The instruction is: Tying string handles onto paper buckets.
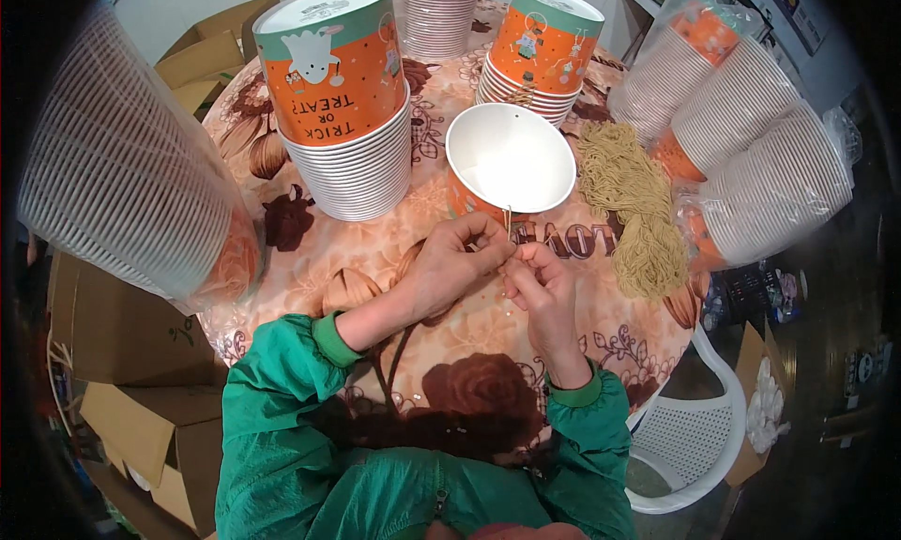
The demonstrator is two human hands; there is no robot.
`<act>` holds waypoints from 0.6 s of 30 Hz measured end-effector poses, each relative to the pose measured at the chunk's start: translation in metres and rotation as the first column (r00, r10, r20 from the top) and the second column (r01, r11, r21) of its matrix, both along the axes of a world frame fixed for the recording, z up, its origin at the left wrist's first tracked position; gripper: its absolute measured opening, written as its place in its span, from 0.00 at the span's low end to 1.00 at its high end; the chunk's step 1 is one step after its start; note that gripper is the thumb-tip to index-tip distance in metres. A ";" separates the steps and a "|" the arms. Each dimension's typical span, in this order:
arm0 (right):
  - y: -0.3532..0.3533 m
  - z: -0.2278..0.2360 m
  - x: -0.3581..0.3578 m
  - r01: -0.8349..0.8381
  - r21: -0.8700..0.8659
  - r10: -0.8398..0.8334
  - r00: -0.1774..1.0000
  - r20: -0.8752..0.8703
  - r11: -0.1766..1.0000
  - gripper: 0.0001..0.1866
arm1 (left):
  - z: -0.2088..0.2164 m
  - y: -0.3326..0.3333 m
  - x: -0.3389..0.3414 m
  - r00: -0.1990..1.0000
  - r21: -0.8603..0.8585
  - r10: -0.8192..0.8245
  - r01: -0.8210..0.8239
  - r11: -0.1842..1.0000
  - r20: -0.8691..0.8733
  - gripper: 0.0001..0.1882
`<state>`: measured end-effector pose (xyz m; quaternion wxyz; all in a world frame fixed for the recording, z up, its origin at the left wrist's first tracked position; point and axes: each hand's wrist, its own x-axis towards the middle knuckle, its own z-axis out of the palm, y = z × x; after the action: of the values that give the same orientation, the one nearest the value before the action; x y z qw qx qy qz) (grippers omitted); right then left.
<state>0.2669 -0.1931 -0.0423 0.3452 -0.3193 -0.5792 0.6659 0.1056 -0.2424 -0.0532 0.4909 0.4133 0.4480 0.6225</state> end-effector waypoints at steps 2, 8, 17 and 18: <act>0.000 0.000 0.000 -0.001 0.007 0.001 1.000 0.015 1.000 0.03 | -0.002 0.002 -0.001 1.000 0.002 0.002 -0.002 1.000 0.014 0.05; 0.000 0.002 0.001 -0.007 -0.050 0.005 0.999 -0.042 0.999 0.04 | 0.009 0.000 -0.009 0.929 -0.138 -0.048 0.105 0.985 0.366 0.04; -0.011 -0.003 -0.011 0.120 0.184 -0.087 0.981 -0.175 0.976 0.05 | 0.005 0.002 -0.012 0.857 -0.180 -0.022 0.133 0.975 0.515 0.04; -0.009 -0.009 -0.010 0.131 0.351 -0.112 0.991 -0.075 0.927 0.06 | 0.004 0.003 -0.011 0.857 -0.179 -0.027 0.139 0.974 0.515 0.04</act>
<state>0.2570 -0.2020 -0.0513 0.4531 -0.2692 -0.6596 0.5359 0.0947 -0.2399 -0.0487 0.6590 0.1990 0.3471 0.6369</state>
